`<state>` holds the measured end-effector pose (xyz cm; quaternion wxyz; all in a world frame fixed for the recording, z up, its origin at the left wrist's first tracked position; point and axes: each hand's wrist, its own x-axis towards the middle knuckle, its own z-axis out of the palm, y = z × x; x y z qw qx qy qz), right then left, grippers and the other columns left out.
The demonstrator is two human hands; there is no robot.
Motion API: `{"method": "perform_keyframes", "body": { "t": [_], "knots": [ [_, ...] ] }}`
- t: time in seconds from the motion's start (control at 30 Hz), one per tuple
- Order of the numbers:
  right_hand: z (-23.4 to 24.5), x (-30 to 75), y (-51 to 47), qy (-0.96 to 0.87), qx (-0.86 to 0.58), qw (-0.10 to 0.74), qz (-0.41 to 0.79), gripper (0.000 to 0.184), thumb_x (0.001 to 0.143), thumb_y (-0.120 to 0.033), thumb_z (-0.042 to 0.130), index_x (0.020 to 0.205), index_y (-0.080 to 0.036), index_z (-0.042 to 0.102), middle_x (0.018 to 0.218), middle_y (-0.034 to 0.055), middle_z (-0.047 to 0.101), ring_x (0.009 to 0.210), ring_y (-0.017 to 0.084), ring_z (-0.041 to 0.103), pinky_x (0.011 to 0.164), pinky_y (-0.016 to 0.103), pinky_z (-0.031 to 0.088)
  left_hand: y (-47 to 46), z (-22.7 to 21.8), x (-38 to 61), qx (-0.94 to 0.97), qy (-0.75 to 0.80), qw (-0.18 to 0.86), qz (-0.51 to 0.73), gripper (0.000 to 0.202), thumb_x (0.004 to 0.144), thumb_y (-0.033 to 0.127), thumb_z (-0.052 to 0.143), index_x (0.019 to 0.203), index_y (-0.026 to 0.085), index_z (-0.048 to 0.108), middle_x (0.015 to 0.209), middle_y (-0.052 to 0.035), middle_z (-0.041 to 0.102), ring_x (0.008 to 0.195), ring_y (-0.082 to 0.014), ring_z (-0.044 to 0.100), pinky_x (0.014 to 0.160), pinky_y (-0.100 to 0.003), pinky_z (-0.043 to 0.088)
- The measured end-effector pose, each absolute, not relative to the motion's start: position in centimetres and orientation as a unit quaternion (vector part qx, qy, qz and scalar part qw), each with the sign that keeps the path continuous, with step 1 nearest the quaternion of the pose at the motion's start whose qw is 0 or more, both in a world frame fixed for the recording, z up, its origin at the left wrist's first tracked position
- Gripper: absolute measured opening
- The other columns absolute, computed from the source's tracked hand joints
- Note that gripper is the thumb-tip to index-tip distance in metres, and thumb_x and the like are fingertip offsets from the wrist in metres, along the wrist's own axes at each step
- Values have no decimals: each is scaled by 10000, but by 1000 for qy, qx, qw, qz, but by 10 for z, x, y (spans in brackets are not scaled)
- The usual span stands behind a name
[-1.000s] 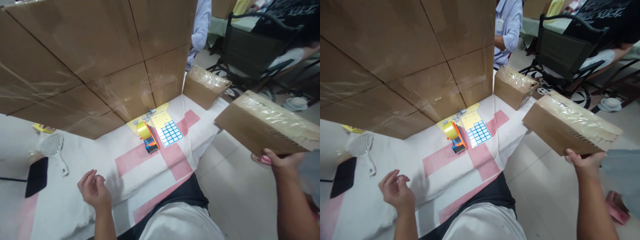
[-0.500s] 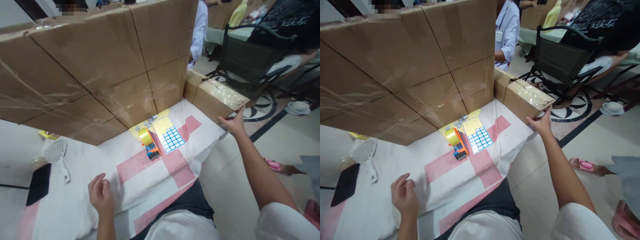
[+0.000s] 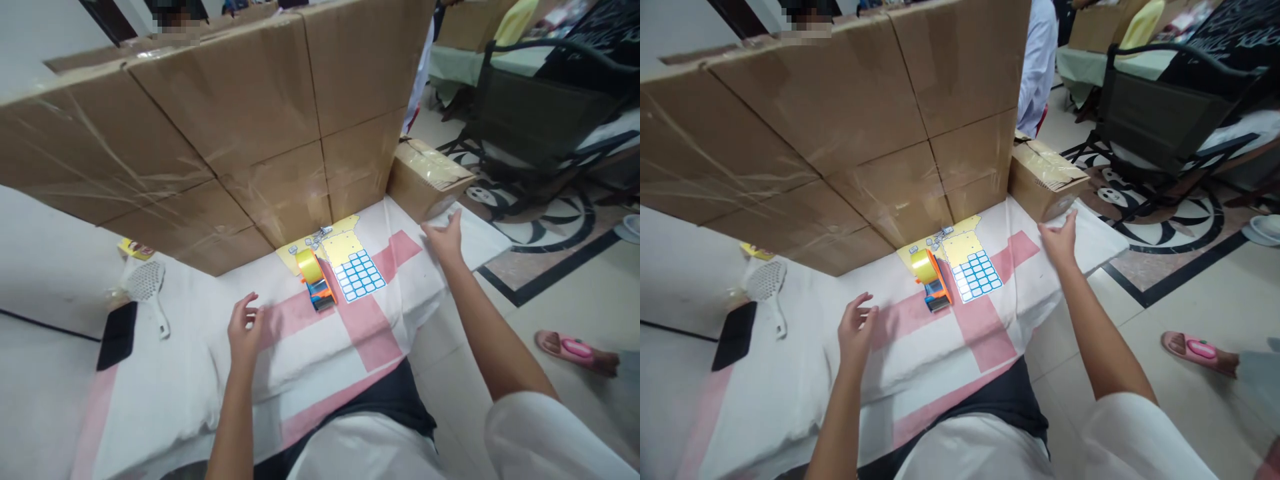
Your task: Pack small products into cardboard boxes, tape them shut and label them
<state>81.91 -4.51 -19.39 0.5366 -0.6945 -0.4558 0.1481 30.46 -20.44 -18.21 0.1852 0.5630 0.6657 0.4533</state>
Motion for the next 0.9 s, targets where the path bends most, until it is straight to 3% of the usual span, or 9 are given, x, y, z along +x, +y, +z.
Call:
{"method": "perform_keyframes", "body": {
  "t": [0.1, 0.17, 0.23, 0.33, 0.47, 0.57, 0.67, 0.77, 0.9],
  "knots": [
    [-195, 761, -96, -445, -664, 565, 202, 793, 760, -398, 693, 1480, -162, 457, 1402, 190, 575, 854, 187, 645, 720, 344, 572, -174, -169, 316, 658, 629, 185, 371, 478, 930, 347, 624, 1394, 250, 561, 1394, -120, 607, 886, -164, 675, 684, -281, 562],
    [-191, 719, -127, -504, -628, 548, 225, 499, 832, -380, 658, 1286, -175, 622, 1159, 115, 688, 796, 170, 630, 719, 327, 554, -148, -159, 327, 733, 582, 156, 314, 547, 946, 291, 589, 1484, 264, 493, 1540, -140, 495, 1079, -213, 670, 859, -359, 579],
    [-185, 683, -149, -561, -599, 522, 231, 324, 880, -336, 635, 1164, -187, 680, 1010, 72, 700, 766, 165, 620, 704, 318, 528, -121, -150, 341, 808, 518, 117, 256, 569, 940, 227, 575, 1501, 273, 492, 1616, -135, 415, 1309, -280, 574, 1042, -450, 512],
    [-179, 650, -169, -613, -568, 499, 231, 237, 913, -270, 617, 1126, -197, 688, 1007, 67, 707, 816, 181, 647, 701, 322, 508, -93, -134, 361, 893, 411, 86, 162, 572, 922, 129, 541, 1467, 298, 540, 1626, -94, 425, 1465, -305, 435, 1139, -491, 420],
    [-178, 640, -180, -645, -546, 483, 228, 217, 937, -244, 614, 1144, -212, 669, 1075, 80, 719, 910, 214, 676, 742, 349, 529, -87, -116, 367, 906, 397, 65, 134, 441, 899, 167, 613, 1324, 282, 639, 1418, -97, 612, 1316, -293, 560, 1078, -458, 442],
    [-175, 640, -185, -703, -493, 461, 223, 289, 948, -254, 624, 1237, -236, 638, 1208, 93, 708, 1114, 255, 654, 938, 421, 532, -100, -114, 357, 874, 449, 88, 162, 373, 846, 325, 744, 1204, 251, 668, 1197, -96, 655, 1098, -287, 633, 940, -417, 500],
    [-168, 628, -183, -775, -441, 401, 208, 570, 927, -318, 668, 1465, -249, 495, 1424, 113, 616, 1298, 305, 549, 1096, 508, 454, -117, -123, 345, 825, 490, 168, 226, 405, 841, 359, 761, 1208, 253, 626, 1151, -66, 616, 1007, -241, 640, 860, -358, 522],
    [-164, 606, -172, -821, -439, 316, 181, 859, 877, -420, 720, 1605, -235, 304, 1583, 141, 469, 1420, 380, 408, 1134, 582, 393, -130, -132, 341, 797, 483, 218, 290, 416, 838, 322, 773, 1210, 247, 603, 1139, -60, 597, 1042, -232, 628, 915, -356, 522],
    [-178, 574, -150, -848, -417, 264, 193, 710, 901, -327, 649, 1548, -175, 398, 1340, 175, 649, 1248, 368, 563, 1032, 572, 462, -139, -133, 336, 804, 440, 281, 285, 460, 849, 387, 777, 1256, 251, 610, 1193, -92, 602, 1110, -252, 623, 969, -388, 529]
  ]
}}
